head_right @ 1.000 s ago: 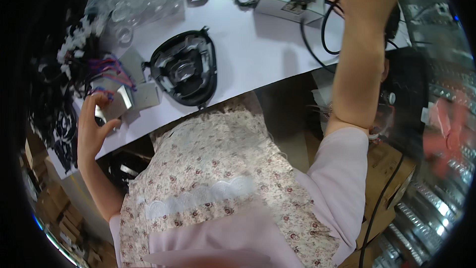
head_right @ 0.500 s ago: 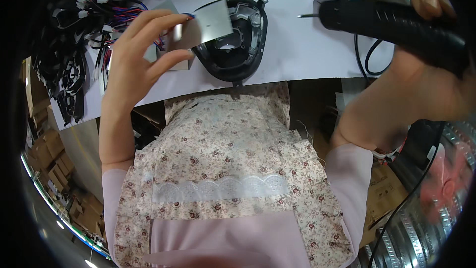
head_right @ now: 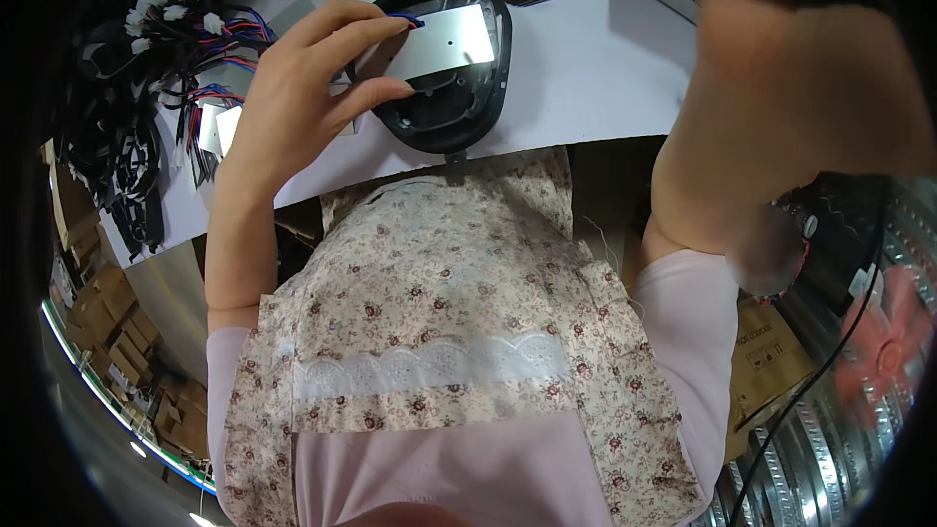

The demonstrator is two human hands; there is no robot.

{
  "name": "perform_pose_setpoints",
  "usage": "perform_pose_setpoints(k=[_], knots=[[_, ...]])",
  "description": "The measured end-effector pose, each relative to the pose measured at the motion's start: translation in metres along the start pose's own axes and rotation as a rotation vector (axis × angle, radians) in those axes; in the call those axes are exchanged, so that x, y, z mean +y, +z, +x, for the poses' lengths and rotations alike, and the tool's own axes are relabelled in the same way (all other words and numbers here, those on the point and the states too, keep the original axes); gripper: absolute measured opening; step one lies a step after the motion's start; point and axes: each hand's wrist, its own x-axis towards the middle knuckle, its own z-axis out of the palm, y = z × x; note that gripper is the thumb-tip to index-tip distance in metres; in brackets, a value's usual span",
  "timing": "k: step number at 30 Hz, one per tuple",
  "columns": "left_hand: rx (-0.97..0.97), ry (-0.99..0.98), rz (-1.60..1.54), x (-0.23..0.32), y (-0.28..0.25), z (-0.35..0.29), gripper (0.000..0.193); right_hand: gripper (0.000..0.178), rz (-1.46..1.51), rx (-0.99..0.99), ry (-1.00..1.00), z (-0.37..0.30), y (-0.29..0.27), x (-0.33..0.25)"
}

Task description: The person assembles an electronic component by attaching a metal plate to a black plastic housing and securing it with an electric screwdriver.

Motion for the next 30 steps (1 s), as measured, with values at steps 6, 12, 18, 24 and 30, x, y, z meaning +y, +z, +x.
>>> perform_pose_setpoints(k=[6, 12, 18, 24, 30], knots=[[-0.007, -0.037, -0.018, -0.003, 0.002, 0.001, 0.046, 0.02, 0.062, -0.039, 0.073, -0.003, 0.021, 0.021], [-0.008, -0.038, -0.018, -0.006, 0.002, 0.001, 0.046, 0.018, 0.126, -0.081, 0.129, -0.002, 0.031, 0.039], [-0.011, -0.057, -0.042, -0.002, 0.006, -0.004, 0.046, 0.016, 0.201, -0.139, 0.181, -0.011, 0.04, 0.039], [-0.032, -0.071, -0.087, -0.002, 0.006, -0.005, 0.043, 0.015, 0.249, -0.173, 0.227, -0.008, 0.04, 0.045], [-0.013, -0.069, -0.092, -0.016, 0.005, 0.006, 0.042, 0.014, 0.1, -0.293, 0.253, 0.017, 0.051, 0.056]])
